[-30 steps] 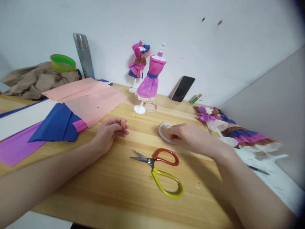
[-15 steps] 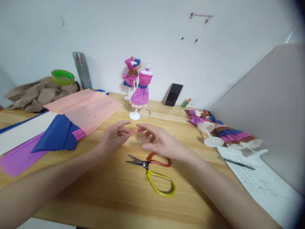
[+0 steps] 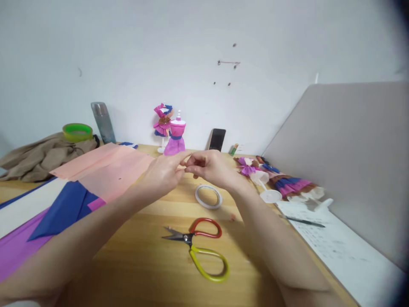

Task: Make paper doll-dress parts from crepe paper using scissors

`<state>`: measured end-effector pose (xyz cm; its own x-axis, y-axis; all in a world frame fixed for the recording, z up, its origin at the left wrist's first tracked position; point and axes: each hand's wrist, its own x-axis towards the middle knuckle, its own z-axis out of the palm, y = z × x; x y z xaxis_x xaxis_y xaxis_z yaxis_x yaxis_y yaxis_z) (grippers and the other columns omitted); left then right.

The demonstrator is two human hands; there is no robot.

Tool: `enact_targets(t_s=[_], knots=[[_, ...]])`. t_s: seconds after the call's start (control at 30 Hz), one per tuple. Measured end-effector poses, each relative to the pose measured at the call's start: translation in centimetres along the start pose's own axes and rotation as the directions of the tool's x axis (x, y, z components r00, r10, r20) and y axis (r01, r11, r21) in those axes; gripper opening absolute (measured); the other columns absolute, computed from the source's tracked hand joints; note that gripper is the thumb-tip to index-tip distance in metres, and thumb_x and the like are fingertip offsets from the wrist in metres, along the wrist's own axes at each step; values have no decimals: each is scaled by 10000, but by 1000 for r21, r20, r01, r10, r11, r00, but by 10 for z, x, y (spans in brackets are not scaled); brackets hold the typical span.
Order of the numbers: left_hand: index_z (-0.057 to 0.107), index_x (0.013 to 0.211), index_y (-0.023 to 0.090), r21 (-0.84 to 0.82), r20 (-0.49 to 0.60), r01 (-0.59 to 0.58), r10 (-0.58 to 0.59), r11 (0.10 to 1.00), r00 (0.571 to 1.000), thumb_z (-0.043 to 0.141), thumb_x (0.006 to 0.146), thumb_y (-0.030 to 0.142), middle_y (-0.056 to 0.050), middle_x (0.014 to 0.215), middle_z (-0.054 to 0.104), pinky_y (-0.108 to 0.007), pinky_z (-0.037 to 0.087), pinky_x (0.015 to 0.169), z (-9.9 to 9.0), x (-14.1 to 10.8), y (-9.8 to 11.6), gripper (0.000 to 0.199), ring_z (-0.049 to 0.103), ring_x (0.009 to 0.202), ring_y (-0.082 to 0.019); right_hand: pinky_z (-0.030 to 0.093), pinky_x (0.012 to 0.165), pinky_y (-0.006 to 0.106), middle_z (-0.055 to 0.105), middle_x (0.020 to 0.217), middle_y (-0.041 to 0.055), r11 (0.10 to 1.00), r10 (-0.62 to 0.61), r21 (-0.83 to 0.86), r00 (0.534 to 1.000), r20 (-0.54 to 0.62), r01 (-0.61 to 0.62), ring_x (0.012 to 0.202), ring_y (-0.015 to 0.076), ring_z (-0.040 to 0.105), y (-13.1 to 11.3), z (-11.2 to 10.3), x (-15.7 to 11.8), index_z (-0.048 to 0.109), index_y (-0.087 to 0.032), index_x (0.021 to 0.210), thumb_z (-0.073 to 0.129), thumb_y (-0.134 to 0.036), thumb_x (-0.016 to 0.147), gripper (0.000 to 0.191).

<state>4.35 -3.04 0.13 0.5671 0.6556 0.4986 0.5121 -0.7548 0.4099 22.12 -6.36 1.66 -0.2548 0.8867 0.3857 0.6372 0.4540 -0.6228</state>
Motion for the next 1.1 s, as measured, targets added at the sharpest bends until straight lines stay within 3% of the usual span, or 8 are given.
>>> enact_targets(t_s=[0.13, 0.2, 0.3, 0.4, 0.6, 0.77, 0.9, 1.1], knots=[[637, 1175, 182, -107, 10, 136, -136, 985, 991, 616, 794, 328, -75, 984, 705, -318, 476, 725, -18, 11, 12, 409, 632, 846, -215, 414, 527, 208, 649, 602, -13, 967, -246, -107, 956, -162, 231, 523, 94, 577, 3, -11, -5, 669, -153, 723, 637, -117, 814, 103], [654, 1137, 166, -244, 142, 202, -171, 948, 975, 673, 741, 355, -73, 975, 709, -303, 488, 709, -23, 14, 13, 439, 630, 822, -201, 420, 548, 211, 683, 657, 6, 907, -399, -221, 899, -180, 358, 569, 101, 590, 5, -11, -9, 681, -159, 744, 633, -135, 834, 105], [706, 896, 163, -350, 360, 285, -153, 892, 920, 673, 730, 344, -15, 734, 672, -239, 458, 587, -25, 17, 12, 247, 574, 632, -130, 428, 572, 212, 711, 712, 26, 833, -514, -325, 844, -153, 448, 613, 107, 609, 7, -11, -12, 689, -157, 785, 612, -157, 868, 114], [682, 687, 156, -349, 378, 320, -180, 881, 908, 664, 728, 357, 26, 541, 546, -202, 365, 473, -25, 19, 13, 206, 442, 490, -81, 419, 573, 215, 704, 710, 26, 840, -496, -316, 860, -121, 440, 598, 104, 596, 6, -13, -12, 689, -145, 803, 614, -195, 881, 119], [760, 776, 176, -368, 219, 272, -202, 889, 955, 675, 700, 341, -22, 656, 660, -203, 358, 457, -20, 19, 11, 200, 480, 546, -105, 410, 609, 232, 700, 807, 35, 934, -289, -230, 957, -34, 274, 661, 127, 600, 7, -12, -11, 675, -149, 955, 679, -321, 837, 209], [761, 848, 170, -373, 242, 277, -195, 886, 951, 675, 701, 336, -29, 689, 670, -203, 375, 458, -19, 20, 6, 239, 497, 540, -103, 333, 550, 226, 610, 617, -1, 923, -302, -276, 950, -84, 270, 550, 97, 497, 11, -8, -10, 654, -145, 737, 602, -290, 889, 215], [738, 935, 151, -440, 308, 325, -199, 837, 930, 691, 676, 297, -59, 802, 709, -224, 448, 513, -19, 21, 8, 301, 572, 605, -125, 318, 548, 225, 625, 632, 14, 885, -365, -337, 928, -71, 322, 563, 104, 513, 12, -7, -10, 664, -136, 766, 592, -255, 888, 184], [757, 790, 156, -389, 224, 332, -261, 859, 939, 655, 693, 253, -22, 645, 653, -199, 400, 462, -20, 19, 11, 171, 513, 523, -97, 302, 544, 230, 600, 607, 18, 852, -384, -398, 923, -33, 341, 557, 111, 508, 9, -8, -11, 653, -130, 735, 524, -194, 897, 217]])
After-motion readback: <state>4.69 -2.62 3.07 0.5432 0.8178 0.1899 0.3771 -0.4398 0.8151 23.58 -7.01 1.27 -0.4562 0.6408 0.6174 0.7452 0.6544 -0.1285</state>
